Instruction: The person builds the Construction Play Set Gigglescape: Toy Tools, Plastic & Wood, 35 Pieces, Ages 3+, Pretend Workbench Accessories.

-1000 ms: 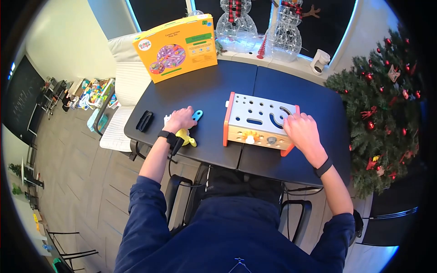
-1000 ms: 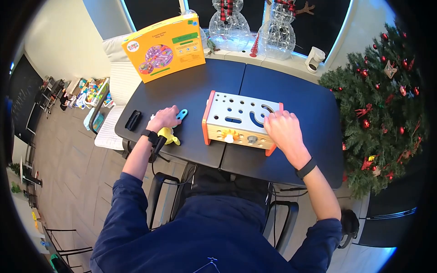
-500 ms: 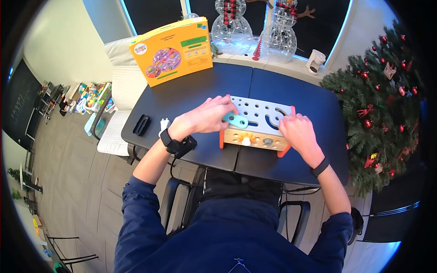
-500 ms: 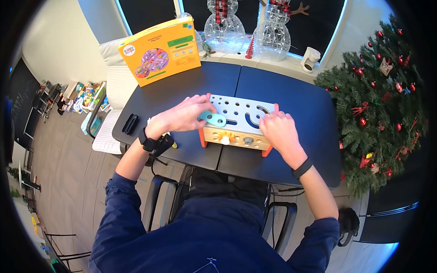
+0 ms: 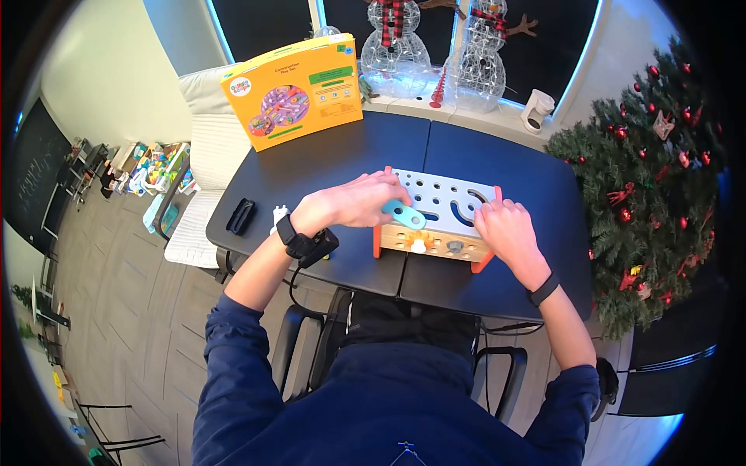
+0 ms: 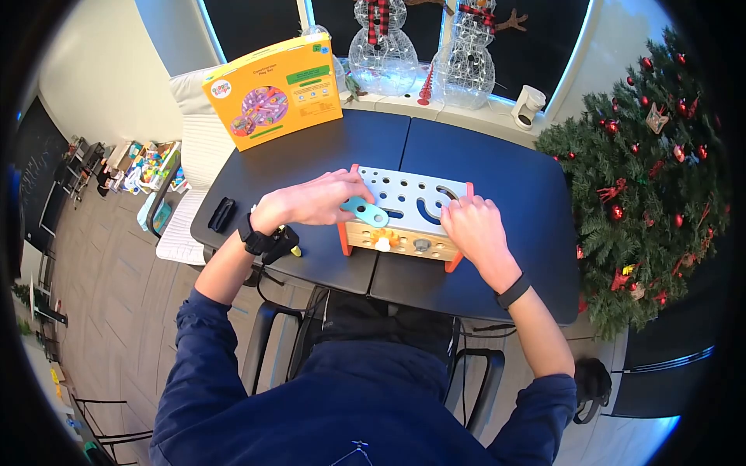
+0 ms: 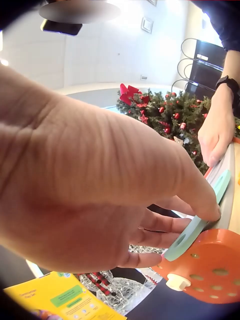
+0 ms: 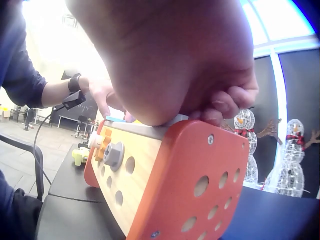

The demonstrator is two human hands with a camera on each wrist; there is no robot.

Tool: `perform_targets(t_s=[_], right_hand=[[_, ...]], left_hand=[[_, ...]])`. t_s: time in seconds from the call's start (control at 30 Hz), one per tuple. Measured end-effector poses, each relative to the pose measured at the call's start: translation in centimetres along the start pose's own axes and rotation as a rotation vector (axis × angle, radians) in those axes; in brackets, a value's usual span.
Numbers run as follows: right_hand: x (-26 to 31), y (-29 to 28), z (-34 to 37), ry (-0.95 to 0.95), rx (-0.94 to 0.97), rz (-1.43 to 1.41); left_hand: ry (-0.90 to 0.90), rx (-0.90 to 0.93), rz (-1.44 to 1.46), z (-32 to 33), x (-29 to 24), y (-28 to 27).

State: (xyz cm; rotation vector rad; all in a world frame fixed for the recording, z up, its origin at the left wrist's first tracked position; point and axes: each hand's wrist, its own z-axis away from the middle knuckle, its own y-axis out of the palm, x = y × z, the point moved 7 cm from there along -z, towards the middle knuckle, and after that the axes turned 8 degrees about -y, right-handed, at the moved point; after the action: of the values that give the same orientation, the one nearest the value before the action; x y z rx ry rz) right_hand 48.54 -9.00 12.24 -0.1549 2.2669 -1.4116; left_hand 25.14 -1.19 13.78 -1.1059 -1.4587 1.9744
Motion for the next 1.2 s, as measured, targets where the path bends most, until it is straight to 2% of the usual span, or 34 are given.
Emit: perform_targets(t_s=[0.1, 0.3, 0.4, 0.53, 0.63, 0.73, 0.77, 0.8, 0.83, 0.9, 1.0, 1.1, 1.2], right_hand=[[0.0, 0.0, 0.0, 0.002, 0.003, -0.003], [0.1, -0.2, 0.0, 0.0, 0.006, 0.008], [0.0, 0.0, 0.0, 0.003, 0.005, 0.008], [0.1, -0.2, 0.1, -0.004, -0.014, 0.022], [0.0, 0.0, 0.1, -0.002, -0.005, 0.032], [0.0, 0.0, 0.1, 0.009, -0.002, 0.024], [0.0, 0.1, 0.1, 0.008, -0.005, 0.024], [0.0, 0.1, 0.1, 0.008, -0.008, 0.026], [0.0, 0.1, 0.1, 0.01, -0.011, 0.028], [0.0, 0.2, 0.1, 0.011, -0.006, 0.031], [0.1, 0.2, 0.1, 0.005, -0.005, 0.023], [0.1, 0.4, 0.1, 0.005, -0.001, 0.03], [0.1, 0.3, 0.1, 0.005, 0.032, 0.013]], left_hand=[[0.037, -0.02, -0.003, 0.0, 0.0, 0.0], [-0.02, 0.029, 0.003, 0.0, 0.1, 0.1], [-0.028, -0.077, 0.001, 0.6, 0.1, -0.4], [-0.027, -0.277, 0.159, 3.0, 0.8, -3.4], [-0.145, -0.255, 0.093, 5.4, 5.1, -2.1], [-0.455, -0.091, -0.106, 8.9, 11.1, 2.3], [-0.581, -0.017, -0.221, 10.6, 12.6, 4.0], [-0.728, 0.132, -0.313, 12.0, 14.0, 5.9], [-0.801, 0.229, -0.294, 13.0, 16.0, 8.2], [-0.784, 0.246, -0.208, 14.2, 16.8, 10.6], [-0.702, 0.154, -0.213, 14.6, 16.7, 11.9], [-0.615, -0.009, -0.354, 14.0, 16.5, 11.9], [-0.554, -0.195, -0.314, 12.9, 16.1, 10.6]])
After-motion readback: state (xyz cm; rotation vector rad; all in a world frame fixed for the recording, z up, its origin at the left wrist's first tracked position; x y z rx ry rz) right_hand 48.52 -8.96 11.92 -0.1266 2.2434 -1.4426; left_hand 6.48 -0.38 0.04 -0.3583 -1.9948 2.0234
